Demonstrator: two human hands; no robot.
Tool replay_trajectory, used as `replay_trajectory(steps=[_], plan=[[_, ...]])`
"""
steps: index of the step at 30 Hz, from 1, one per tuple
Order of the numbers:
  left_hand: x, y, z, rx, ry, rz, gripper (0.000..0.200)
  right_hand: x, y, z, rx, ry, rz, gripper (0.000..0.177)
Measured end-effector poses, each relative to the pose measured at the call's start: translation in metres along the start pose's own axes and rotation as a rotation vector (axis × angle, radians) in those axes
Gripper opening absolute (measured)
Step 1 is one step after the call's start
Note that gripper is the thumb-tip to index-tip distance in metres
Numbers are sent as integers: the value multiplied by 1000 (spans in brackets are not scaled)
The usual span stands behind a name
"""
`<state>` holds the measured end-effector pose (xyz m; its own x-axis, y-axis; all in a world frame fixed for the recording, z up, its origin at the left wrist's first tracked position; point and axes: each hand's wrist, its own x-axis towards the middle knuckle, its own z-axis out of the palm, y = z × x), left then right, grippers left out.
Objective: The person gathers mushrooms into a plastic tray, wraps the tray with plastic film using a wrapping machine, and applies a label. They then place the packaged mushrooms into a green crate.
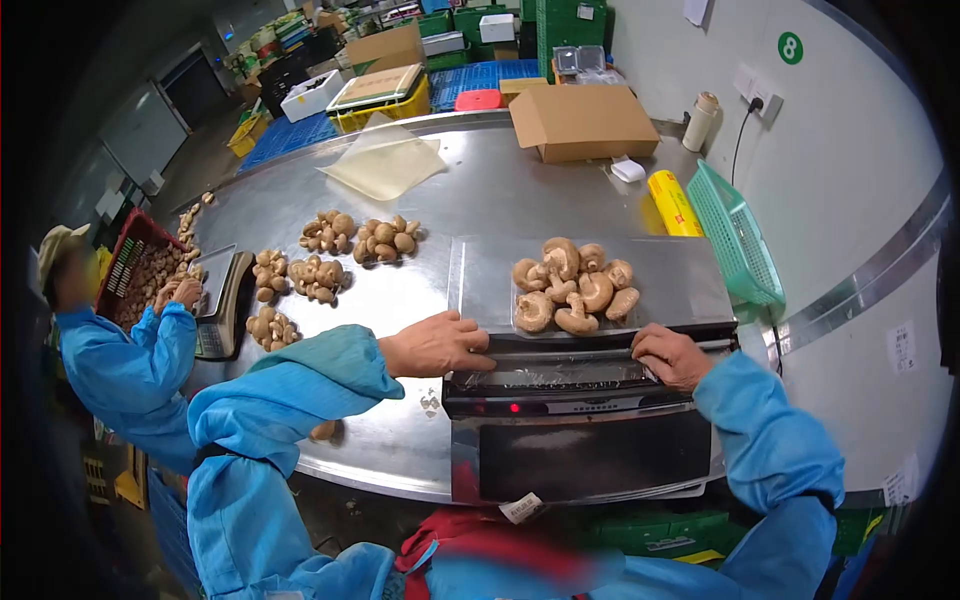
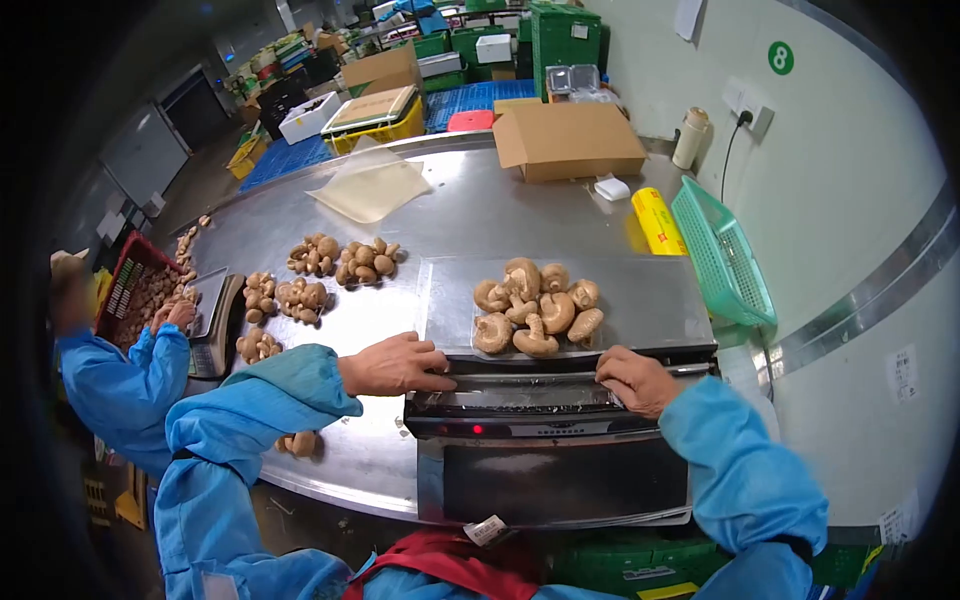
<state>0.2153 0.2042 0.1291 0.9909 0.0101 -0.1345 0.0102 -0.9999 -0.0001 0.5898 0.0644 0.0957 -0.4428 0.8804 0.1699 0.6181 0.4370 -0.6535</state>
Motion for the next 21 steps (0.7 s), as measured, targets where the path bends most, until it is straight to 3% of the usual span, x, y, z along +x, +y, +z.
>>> replay_trajectory(steps=[2, 3, 5, 6, 8, 10, 12, 13, 14, 15, 16, 18, 20, 21], plan=[[-6, 1, 5, -28, 33, 3, 43, -3, -7, 4, 702, 165, 507, 24], [-9, 2, -2, -19, 7, -6, 43, -3, -6, 3, 703, 158, 510, 24], [-8, 1, -5, 2, -13, 14, 41, -7, 0, -7, -126, 122, -32, 30], [-5, 1, -5, 32, -29, 31, 39, -7, -4, -13, -130, 125, -20, 30], [7, 0, 0, -6, 3, 53, 34, 2, -17, -28, -615, -117, -269, 31], [18, 0, 12, -64, 65, 94, 26, 9, -12, -22, -661, -123, -316, 28], [22, 14, 19, -421, 259, -70, 18, 12, -2, -3, -331, -138, -227, 21], [21, 27, 21, -641, 314, -199, 17, 8, -6, 8, 2, -48, 20, 10], [20, 39, 21, -859, 369, -329, 16, 2, -9, 7, 225, 104, 151, 5], [18, 54, 15, -1201, 439, -456, 12, -4, -19, 1, 631, 245, 320, 6], [15, 62, 18, -1199, 444, -459, 12, -10, -26, -6, 1040, 384, 492, 7], [12, 73, 24, -1571, 670, -597, 8, -29, -15, -19, 1122, 420, 457, 12], [14, 75, 27, -1601, 698, -624, 7, -48, -3, -29, 1, 270, 207, 24], [17, 73, 29, -1575, 704, -627, 7, -42, -10, -39, -364, 157, 21, 37]])
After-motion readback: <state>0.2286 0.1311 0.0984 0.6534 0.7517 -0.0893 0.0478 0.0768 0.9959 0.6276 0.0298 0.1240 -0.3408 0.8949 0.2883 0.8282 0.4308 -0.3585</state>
